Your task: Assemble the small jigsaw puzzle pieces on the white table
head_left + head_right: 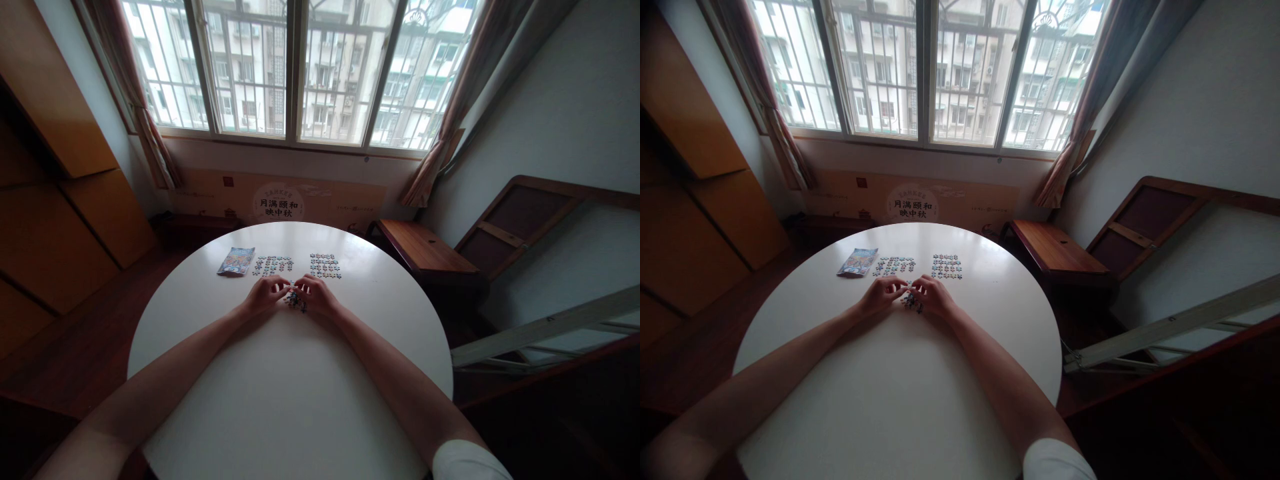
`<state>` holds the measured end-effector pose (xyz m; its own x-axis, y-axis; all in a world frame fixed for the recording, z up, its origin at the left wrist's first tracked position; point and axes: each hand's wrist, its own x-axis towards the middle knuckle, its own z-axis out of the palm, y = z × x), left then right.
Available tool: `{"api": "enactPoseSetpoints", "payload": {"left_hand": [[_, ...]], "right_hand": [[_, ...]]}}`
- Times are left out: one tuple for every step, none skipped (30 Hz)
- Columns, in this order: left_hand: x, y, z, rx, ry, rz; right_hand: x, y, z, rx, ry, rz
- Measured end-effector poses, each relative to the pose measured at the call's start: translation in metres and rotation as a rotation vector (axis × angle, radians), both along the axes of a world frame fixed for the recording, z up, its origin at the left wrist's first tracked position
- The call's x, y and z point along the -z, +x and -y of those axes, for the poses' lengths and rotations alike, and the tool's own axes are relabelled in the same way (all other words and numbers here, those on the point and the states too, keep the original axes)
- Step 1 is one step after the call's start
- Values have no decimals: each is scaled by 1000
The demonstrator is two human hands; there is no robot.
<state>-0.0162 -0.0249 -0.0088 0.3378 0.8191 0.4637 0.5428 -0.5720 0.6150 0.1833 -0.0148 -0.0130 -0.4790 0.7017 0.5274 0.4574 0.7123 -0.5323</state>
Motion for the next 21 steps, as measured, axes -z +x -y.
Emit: {"api": "enactPoseSetpoints", "payload": {"left_hand": [[0, 0, 0, -3, 0, -2], [0, 0, 0, -5, 0, -4], [0, 0, 0, -7, 0, -4], [0, 0, 0, -6, -1, -5], [0, 0, -1, -7, 0, -5], [1, 0, -1, -6, 0, -6], [1, 0, -1, -6, 0, -6], [2, 0, -2, -6, 1, -5], [2, 0, -2, -6, 2, -4], [2, 0, -2, -4, 2, -3], [2, 0, -2, -4, 4, 0], [2, 0, -2, -3, 6, 1], [2, 0, -2, -2, 8, 2], [2, 0, -2, -2, 10, 3], [2, 0, -2, -2, 11, 3], [2, 0, -1, -1, 12, 2], [2, -1, -1, 1, 11, 0], [2, -1, -1, 2, 11, -2], [2, -1, -1, 2, 11, -4], [2, -1, -2, 2, 11, -6], [2, -1, -2, 2, 12, -8]], "right_hand": [[0, 0, 0, 1, -1, 1], [0, 0, 0, 3, -2, 1], [0, 0, 0, 2, -3, 1], [0, 0, 0, 1, -4, 1], [0, 0, 0, 1, -5, 0], [0, 0, 0, 1, -5, 0], [0, 0, 0, 2, -4, 0], [0, 0, 1, 3, -3, 0], [0, 0, 1, 7, -1, -1], [0, 0, 1, 9, 1, -1], [0, 0, 1, 10, 2, 0], [0, 0, 1, 10, 2, 0], [0, 0, 1, 10, 0, -1], [0, 0, 0, 10, -3, -3], [0, 0, 0, 10, -6, -4], [0, 0, 0, 9, -10, -5], [0, 0, 0, 10, -13, -5], [0, 0, 0, 9, -14, -4], [0, 0, 0, 10, -13, -4], [-1, 0, 0, 10, -14, -2], [-1, -1, 1, 10, -14, -1]]}}
